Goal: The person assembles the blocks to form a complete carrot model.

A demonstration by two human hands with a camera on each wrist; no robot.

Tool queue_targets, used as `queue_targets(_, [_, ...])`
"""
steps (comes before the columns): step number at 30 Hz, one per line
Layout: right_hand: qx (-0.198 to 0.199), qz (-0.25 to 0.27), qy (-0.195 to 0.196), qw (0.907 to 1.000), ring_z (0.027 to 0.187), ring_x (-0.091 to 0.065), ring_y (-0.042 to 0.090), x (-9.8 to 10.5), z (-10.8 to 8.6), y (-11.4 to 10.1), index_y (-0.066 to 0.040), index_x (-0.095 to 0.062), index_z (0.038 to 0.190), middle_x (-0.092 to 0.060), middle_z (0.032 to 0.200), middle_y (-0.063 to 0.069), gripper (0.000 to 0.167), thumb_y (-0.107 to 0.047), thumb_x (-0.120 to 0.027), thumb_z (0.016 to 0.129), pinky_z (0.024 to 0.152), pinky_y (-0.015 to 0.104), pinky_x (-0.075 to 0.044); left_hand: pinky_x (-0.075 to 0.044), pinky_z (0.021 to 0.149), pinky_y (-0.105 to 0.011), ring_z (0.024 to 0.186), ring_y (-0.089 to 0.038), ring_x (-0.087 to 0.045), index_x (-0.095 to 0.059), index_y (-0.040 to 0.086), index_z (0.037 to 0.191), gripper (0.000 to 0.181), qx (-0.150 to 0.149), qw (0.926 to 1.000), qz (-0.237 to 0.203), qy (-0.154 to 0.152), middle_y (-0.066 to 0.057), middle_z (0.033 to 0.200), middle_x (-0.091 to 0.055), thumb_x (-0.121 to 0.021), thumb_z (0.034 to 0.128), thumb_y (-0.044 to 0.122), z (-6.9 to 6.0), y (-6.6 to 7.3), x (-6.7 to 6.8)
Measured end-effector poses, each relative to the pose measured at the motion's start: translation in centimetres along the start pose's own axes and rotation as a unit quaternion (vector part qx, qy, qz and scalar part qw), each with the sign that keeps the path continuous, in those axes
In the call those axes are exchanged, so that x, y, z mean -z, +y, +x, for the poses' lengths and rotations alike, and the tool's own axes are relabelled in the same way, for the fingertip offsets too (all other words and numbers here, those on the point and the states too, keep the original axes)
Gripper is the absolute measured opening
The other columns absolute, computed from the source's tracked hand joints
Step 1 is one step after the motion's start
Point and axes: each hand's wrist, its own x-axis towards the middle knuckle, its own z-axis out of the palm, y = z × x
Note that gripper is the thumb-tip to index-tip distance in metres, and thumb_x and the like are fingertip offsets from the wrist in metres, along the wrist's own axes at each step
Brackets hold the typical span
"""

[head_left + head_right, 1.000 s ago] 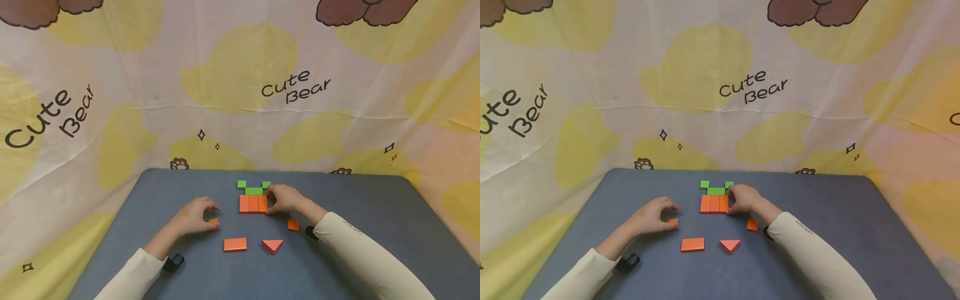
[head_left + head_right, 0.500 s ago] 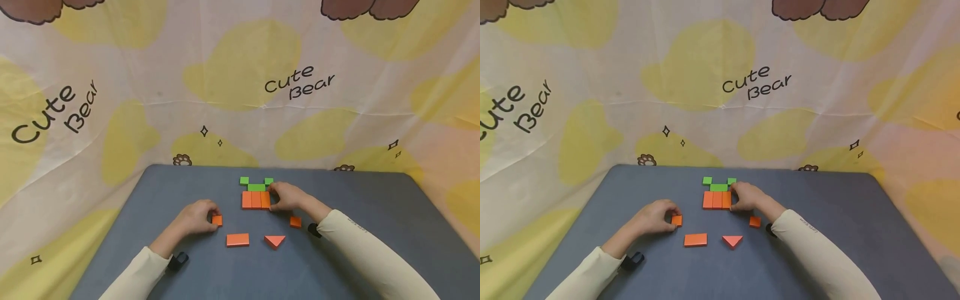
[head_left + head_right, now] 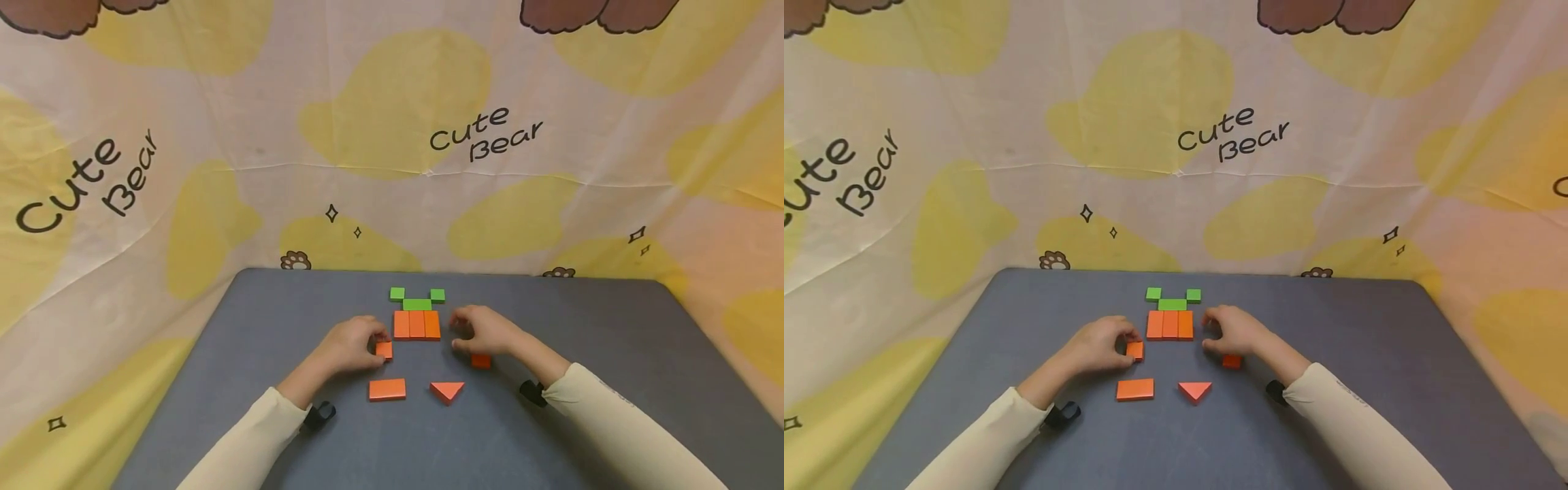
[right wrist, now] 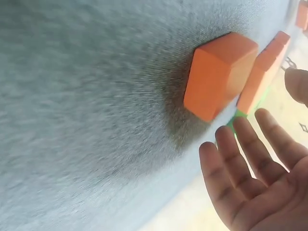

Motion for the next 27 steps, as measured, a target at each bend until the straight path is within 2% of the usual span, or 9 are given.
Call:
queue_targets(6, [0.003, -0.008, 0.003, 1.0000, 0.083, -0.056, 0.016, 0.2, -2.2, 0.4, -0.009, -0.067, 0.102, -0.065, 0.094, 0.001, 0.029, -0.023, -0.077, 0.078, 0.074, 0.034, -0.050, -0.045, 0.067, -0.026, 0.077, -0.009, -0.051, -0.069, 0.024, 0.101, 0.022, -0.015, 0.9997, 0.003, -0.017, 0.010, 0.089, -0.057, -0.073, 0.0789, 0.027, 1.7, 1.2, -0.4])
queue_targets(13, [0.007, -0.020, -0.002, 0.9998, 0.075, -0.053, 0.012, -0.2, -3.9, 0.8, -0.010, -0.066, 0.097, -0.062, 0.088, -0.002, 0.029, -0.021, -0.079, 0.073, 0.068, 0.027, -0.048, -0.048, 0.072, -0.027, 0.081, -0.010, -0.052, -0.070, 0.021, 0.104, 0.025, -0.017, 0.9993, 0.006, -0.031, 0.008, 0.094, -0.061, -0.073, 0.0799, 0.025, 2.8, 1.9, -0.9])
queue_targets(19, [0.000, -0.027, 0.009, 0.9996, 0.072, -0.050, 0.010, -0.6, -4.3, 0.6, -0.008, -0.066, 0.094, -0.061, 0.084, -0.002, 0.030, -0.014, -0.081, 0.069, 0.065, 0.026, -0.046, -0.048, 0.072, -0.027, 0.082, -0.010, -0.054, -0.070, 0.020, 0.104, 0.023, -0.018, 0.9989, 0.006, -0.042, 0.007, 0.096, -0.062, -0.072, 0.0810, 0.024, 3.2, 2.1, -1.3])
queue_targets(27, [-0.019, -0.022, 0.004, 0.9996, 0.070, -0.049, 0.010, -0.6, -3.9, 0.5, -0.008, -0.068, 0.090, -0.059, 0.079, -0.002, 0.023, -0.010, -0.080, 0.071, 0.063, 0.024, -0.044, -0.049, 0.072, -0.027, 0.082, -0.009, -0.054, -0.071, 0.020, 0.106, 0.025, -0.009, 0.9990, 0.008, -0.042, 0.007, 0.097, -0.064, -0.073, 0.0813, 0.025, 3.6, 2.3, -1.6])
